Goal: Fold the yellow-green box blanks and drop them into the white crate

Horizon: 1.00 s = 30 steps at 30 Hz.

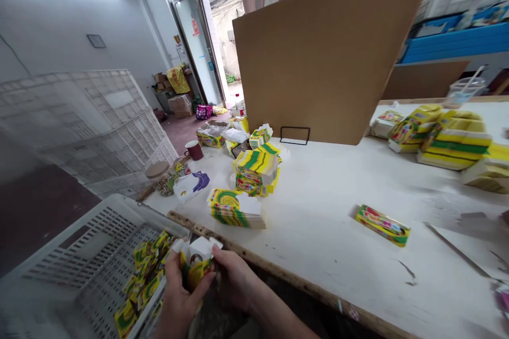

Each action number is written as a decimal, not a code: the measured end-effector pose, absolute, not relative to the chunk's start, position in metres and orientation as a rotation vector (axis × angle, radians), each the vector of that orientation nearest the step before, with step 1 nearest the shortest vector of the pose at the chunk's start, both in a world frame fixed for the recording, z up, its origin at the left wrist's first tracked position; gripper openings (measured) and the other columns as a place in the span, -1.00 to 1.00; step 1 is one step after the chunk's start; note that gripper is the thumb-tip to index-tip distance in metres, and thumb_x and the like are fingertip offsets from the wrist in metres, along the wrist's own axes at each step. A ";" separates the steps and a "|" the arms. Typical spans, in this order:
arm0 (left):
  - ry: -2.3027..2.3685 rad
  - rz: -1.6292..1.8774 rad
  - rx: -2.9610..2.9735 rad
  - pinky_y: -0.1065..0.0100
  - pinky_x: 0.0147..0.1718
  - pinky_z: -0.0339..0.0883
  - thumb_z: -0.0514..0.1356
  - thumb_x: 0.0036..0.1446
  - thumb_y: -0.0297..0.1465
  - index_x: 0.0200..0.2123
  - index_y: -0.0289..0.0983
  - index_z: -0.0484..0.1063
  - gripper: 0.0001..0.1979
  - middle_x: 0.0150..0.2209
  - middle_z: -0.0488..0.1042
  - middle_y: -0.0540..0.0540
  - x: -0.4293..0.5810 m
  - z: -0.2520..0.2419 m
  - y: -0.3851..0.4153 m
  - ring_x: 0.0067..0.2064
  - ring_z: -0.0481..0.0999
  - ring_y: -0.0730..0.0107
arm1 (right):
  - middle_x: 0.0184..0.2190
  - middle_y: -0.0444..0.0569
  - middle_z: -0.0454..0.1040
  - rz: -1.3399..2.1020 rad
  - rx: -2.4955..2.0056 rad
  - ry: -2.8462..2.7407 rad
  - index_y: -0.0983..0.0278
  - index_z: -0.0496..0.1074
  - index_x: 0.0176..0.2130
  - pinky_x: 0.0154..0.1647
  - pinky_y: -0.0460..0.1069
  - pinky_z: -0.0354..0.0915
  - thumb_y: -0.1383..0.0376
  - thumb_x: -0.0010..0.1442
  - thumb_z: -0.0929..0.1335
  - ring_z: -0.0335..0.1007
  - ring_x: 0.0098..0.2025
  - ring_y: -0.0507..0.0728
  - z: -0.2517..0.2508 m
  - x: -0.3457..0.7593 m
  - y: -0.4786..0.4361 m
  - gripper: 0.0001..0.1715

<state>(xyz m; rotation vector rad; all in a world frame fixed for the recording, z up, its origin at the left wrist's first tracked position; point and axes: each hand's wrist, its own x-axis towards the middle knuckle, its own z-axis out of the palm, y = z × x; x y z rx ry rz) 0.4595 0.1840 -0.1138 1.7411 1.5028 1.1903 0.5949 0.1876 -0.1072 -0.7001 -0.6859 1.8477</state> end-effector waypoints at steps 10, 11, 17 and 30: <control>1.572 0.900 1.946 0.06 -0.20 0.39 0.16 -0.05 -0.24 0.02 -0.26 0.16 -0.45 -0.21 0.50 -0.20 0.468 -0.104 0.180 -0.19 0.53 0.01 | -0.28 0.00 0.53 1.682 -0.920 -0.870 0.35 0.47 -0.25 -0.08 0.08 0.31 -0.01 -0.14 0.55 0.44 -0.19 0.20 -0.097 0.610 0.194 -0.41; 1.575 0.900 1.955 0.06 -0.20 0.40 0.15 -0.05 -0.25 0.02 -0.27 0.16 -0.46 -0.21 0.51 -0.20 0.467 -0.106 0.180 -0.19 0.54 0.01 | -0.25 0.02 0.54 1.682 -0.913 -0.899 0.35 0.47 -0.21 -0.05 0.11 0.31 -0.06 -0.14 0.54 0.44 -0.16 0.22 -0.100 0.610 0.194 -0.36; 1.444 0.877 1.971 0.02 -0.02 0.39 0.15 0.03 -0.20 0.11 -0.31 0.18 -0.41 -0.01 0.47 -0.33 0.454 -0.128 0.184 0.02 0.50 -0.03 | 0.32 0.16 0.13 1.339 -0.926 -1.403 0.31 0.13 0.31 0.37 0.19 -0.07 -0.07 0.24 0.27 -0.03 0.36 0.29 -0.097 0.605 0.179 -0.18; 1.433 0.800 1.814 0.10 -0.13 0.45 0.30 -0.06 -0.21 0.00 -0.28 0.28 -0.44 -0.10 0.50 -0.24 0.444 -0.109 0.188 -0.10 0.53 0.06 | 0.40 0.24 -0.15 1.079 -1.151 -1.882 0.24 0.13 0.32 0.33 0.21 0.02 0.36 0.16 0.36 -0.13 0.40 0.35 -0.088 0.624 0.181 -0.22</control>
